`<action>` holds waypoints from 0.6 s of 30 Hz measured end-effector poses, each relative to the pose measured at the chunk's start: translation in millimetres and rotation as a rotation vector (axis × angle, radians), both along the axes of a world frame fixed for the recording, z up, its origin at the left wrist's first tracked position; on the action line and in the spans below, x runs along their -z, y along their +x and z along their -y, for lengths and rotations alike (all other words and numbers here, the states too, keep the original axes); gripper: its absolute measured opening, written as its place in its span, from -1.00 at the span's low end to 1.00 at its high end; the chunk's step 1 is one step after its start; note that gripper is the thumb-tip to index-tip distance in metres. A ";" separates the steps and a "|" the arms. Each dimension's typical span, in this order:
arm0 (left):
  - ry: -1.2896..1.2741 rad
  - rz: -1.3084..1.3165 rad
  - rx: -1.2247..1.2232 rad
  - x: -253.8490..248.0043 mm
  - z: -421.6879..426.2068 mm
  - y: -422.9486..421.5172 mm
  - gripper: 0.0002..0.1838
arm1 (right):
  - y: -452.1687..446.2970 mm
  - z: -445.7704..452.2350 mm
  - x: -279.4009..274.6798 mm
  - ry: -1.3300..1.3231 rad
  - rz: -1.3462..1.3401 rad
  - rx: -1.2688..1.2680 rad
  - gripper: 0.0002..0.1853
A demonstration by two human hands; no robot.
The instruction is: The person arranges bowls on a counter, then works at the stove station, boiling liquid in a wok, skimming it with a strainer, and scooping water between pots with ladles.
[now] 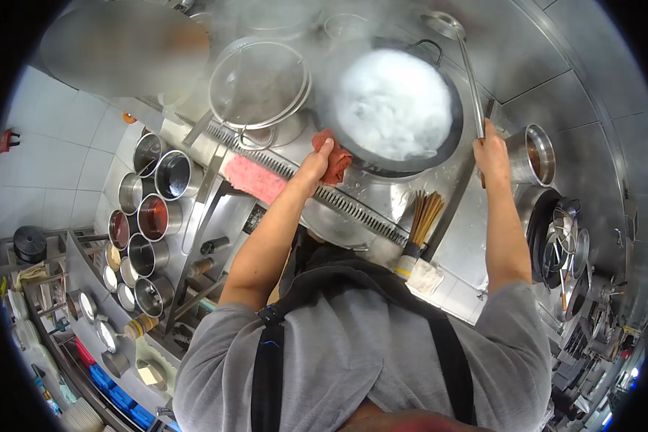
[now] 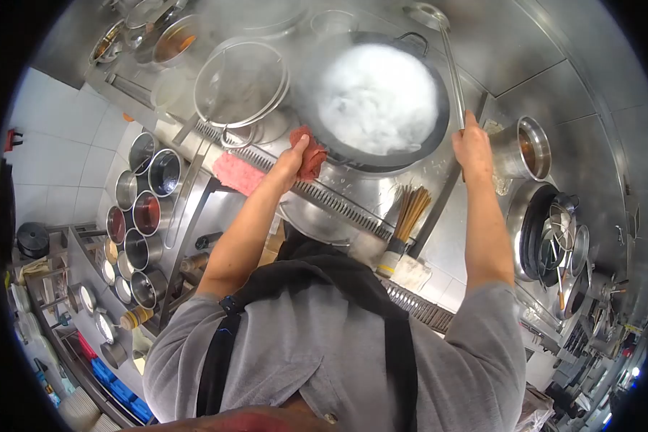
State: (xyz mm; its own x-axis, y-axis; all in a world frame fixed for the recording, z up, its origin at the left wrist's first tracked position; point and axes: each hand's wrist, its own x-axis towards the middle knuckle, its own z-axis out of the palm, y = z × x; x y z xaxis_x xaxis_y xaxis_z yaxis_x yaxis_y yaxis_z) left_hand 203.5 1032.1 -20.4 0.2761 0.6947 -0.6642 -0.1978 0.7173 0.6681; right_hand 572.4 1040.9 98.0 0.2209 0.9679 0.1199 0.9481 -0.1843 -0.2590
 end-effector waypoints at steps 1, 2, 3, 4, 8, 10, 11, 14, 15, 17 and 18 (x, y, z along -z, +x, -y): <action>-0.018 0.023 0.109 -0.3 -10.7 5.2 -0.55 | 2.7 -4.3 0.2 0.008 0.004 0.002 -0.44; -0.045 -0.066 0.125 9.1 -20.4 15.6 -0.58 | 4.2 -9.3 0.2 -0.004 0.027 0.019 -0.44; -0.035 -0.063 0.127 19.4 -26.0 20.9 -0.58 | 5.9 -14.0 0.4 -0.017 0.051 0.037 -0.45; -0.056 -0.085 0.069 19.8 -26.6 26.4 -0.62 | 8.5 -16.7 1.0 -0.038 0.025 0.033 -0.46; -0.129 -0.001 0.040 27.3 -39.0 27.4 -0.76 | 22.7 -29.1 20.9 -0.071 0.041 -0.090 -0.41; -0.119 0.032 0.033 28.4 -36.3 28.8 -0.81 | 23.8 -34.5 27.8 -0.134 -0.012 -0.068 -0.41; -0.121 0.038 0.028 31.8 -35.6 29.2 -0.81 | 19.1 -35.7 27.3 -0.193 -0.077 -0.041 -0.40; -0.098 0.084 -0.062 41.9 -32.3 31.0 -0.81 | -0.1 -23.7 4.1 -0.259 -0.379 0.047 -0.37; -0.068 0.084 -0.099 43.0 -30.6 32.5 -0.81 | -1.1 -22.8 -2.1 -0.256 -0.369 0.047 -0.37; -0.034 0.095 -0.130 48.6 -25.3 36.3 -0.81 | -1.3 -19.6 -12.1 -0.258 -0.575 0.037 -0.34; -0.028 0.136 -0.163 53.6 -22.2 37.6 -0.81 | -1.7 -18.4 -16.4 -0.253 -0.565 0.037 -0.34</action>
